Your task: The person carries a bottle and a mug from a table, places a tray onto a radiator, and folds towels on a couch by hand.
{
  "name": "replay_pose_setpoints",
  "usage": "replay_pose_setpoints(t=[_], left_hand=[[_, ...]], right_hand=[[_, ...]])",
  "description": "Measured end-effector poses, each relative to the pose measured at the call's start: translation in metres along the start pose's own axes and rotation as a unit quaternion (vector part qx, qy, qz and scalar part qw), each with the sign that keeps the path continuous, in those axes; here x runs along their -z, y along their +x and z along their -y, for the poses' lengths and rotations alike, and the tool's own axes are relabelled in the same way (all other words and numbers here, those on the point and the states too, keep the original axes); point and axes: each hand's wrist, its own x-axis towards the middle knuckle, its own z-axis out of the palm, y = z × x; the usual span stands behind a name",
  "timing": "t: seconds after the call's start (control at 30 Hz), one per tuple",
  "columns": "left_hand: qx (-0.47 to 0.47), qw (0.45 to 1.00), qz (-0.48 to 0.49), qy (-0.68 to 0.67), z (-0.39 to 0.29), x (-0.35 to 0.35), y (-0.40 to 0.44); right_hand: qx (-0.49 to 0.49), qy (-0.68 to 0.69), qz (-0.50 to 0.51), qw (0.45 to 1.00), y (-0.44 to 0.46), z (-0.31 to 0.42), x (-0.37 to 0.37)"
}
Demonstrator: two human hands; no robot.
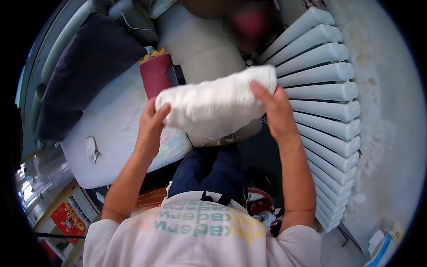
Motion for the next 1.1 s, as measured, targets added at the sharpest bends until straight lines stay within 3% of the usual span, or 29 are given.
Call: replay_pose_setpoints(t=[0.1, 0.2, 0.3, 0.33, 0.43, 0.47, 0.67, 0.77, 0.9, 1.03, 1.1], left_hand=[[-0.144, 0.974, -0.059, 0.162, -0.008, -0.022, 0.02], [-0.1, 0.935, 0.047, 0.337, -0.006, -0.017, 0.036], [-0.109, 0.966, 0.107, 0.207, 0.009, -0.011, 0.048], [-0.067, 0.986, 0.121, 0.089, 0.008, -0.013, 0.045], [0.021, 0.99, 0.121, -0.063, -0.009, -0.017, 0.049], [0.002, 0.988, 0.111, -0.106, -0.011, -0.023, 0.056], [-0.082, 0.993, 0.06, -0.067, -0.053, -0.036, 0.107], [-0.167, 0.985, 0.036, -0.038, -0.075, -0.042, 0.117], [-0.258, 0.954, 0.098, -0.116, -0.085, -0.042, 0.106], [-0.296, 0.952, 0.06, -0.056, -0.043, -0.046, 0.062], [-0.219, 0.973, 0.073, -0.014, 0.014, -0.039, 0.04]], right_hand=[[0.086, -0.044, 0.034, 0.995, -0.005, 0.032, -0.021], [0.133, -0.06, 0.011, 0.989, -0.013, 0.045, -0.025], [0.141, -0.067, -0.026, 0.987, -0.02, 0.047, -0.01], [0.125, -0.077, -0.025, 0.989, -0.018, 0.046, 0.001], [0.135, -0.068, -0.074, 0.986, -0.007, 0.05, 0.011], [0.119, -0.087, -0.062, 0.987, 0.002, 0.052, 0.016], [0.112, -0.083, -0.028, 0.99, 0.093, 0.054, 0.059], [0.144, -0.054, -0.034, 0.988, 0.112, 0.067, 0.055], [0.16, -0.028, -0.013, 0.987, 0.099, 0.084, 0.054], [0.118, 0.004, -0.05, 0.992, 0.052, 0.034, 0.066], [0.051, 0.037, -0.113, 0.992, 0.025, -0.017, 0.066]])
